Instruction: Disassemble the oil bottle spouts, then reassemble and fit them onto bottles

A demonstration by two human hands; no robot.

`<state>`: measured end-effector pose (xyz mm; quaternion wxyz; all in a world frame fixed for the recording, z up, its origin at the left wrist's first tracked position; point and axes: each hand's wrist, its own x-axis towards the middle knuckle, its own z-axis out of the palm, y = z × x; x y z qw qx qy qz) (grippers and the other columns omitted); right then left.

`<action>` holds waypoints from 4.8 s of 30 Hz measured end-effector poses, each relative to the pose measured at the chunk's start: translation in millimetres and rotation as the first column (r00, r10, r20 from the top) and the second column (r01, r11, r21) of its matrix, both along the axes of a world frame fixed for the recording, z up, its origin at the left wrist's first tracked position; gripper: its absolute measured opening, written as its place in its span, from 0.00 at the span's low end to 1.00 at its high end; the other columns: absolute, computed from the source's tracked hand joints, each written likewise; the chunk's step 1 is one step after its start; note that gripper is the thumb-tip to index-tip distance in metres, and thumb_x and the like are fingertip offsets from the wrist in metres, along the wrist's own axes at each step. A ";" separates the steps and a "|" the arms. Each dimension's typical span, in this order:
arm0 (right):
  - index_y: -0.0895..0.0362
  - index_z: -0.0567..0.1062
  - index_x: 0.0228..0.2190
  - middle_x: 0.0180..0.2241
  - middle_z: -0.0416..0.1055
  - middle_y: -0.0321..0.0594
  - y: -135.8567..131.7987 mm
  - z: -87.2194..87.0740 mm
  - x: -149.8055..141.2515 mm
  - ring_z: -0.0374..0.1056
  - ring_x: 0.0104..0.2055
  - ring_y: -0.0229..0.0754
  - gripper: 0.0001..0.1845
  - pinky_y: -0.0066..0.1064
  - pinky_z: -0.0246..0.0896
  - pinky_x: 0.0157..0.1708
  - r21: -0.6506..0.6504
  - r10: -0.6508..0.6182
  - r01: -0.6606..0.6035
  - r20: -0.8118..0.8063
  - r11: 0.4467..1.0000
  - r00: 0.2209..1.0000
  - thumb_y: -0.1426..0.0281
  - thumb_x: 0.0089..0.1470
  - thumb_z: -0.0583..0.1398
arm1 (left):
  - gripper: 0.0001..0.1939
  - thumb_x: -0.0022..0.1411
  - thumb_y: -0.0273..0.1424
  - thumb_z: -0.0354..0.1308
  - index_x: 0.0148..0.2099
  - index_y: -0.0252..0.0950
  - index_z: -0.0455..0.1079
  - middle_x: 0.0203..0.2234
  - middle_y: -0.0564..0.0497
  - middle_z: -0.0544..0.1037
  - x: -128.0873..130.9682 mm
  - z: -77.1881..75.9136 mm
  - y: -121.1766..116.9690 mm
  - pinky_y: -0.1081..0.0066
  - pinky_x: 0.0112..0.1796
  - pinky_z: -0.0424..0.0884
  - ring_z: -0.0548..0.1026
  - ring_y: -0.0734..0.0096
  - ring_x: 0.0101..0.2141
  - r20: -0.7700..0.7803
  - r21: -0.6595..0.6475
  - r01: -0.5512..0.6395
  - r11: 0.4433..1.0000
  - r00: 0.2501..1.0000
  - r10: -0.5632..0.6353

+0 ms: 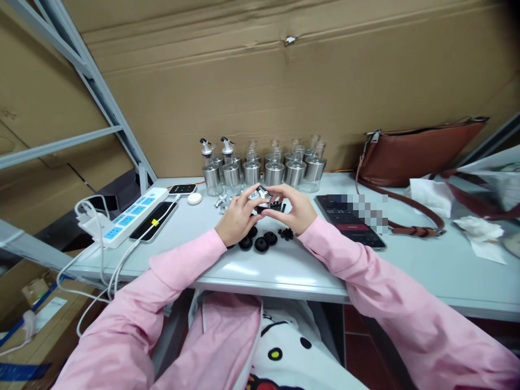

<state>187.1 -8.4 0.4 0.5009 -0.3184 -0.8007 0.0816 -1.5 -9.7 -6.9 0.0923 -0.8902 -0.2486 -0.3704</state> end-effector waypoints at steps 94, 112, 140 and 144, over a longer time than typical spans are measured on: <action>0.58 0.77 0.24 0.21 0.71 0.32 -3.3 6.1 -9.6 0.65 0.25 0.32 0.23 0.30 0.65 0.30 -0.583 -0.020 -0.461 -0.635 0.669 0.773 0.71 0.16 0.72 | 0.18 0.63 0.40 0.47 0.49 0.34 0.60 0.50 0.37 0.62 -2.4 -4.7 -0.7 0.63 0.42 0.68 0.68 0.61 0.46 0.089 -0.039 0.003 0.999 0.996 0.001; 0.58 0.72 0.16 0.22 0.67 0.35 -1.9 6.1 -8.7 0.64 0.25 0.34 0.15 0.30 0.62 0.29 -0.483 0.147 -0.395 -0.473 0.781 0.869 0.63 0.28 0.70 | 0.12 0.65 0.35 0.47 0.50 0.36 0.57 0.41 0.48 0.73 -1.1 -2.9 0.2 0.65 0.44 0.61 0.71 0.74 0.29 0.033 -0.069 0.029 0.997 0.999 -0.026; 0.58 0.78 0.33 0.35 0.75 0.46 42.6 -11.6 51.7 0.69 0.40 0.49 0.13 0.33 0.61 0.38 -0.259 -0.330 0.715 0.751 0.649 0.572 0.78 0.44 0.58 | 0.16 0.54 0.27 0.47 0.47 0.37 0.56 0.34 0.51 0.74 -0.9 -1.2 -3.6 0.62 0.44 0.61 0.69 0.67 0.33 0.066 -0.095 -0.015 0.995 0.998 0.021; 0.58 0.76 0.29 0.31 0.75 0.43 39.0 -5.5 49.2 0.69 0.35 0.45 0.09 0.32 0.61 0.36 -0.265 -0.379 0.689 0.677 0.675 0.631 0.75 0.46 0.56 | 0.17 0.53 0.26 0.46 0.46 0.37 0.55 0.33 0.50 0.73 -1.6 -1.3 -3.4 0.62 0.43 0.61 0.68 0.66 0.33 0.066 -0.099 -0.023 0.995 0.997 0.029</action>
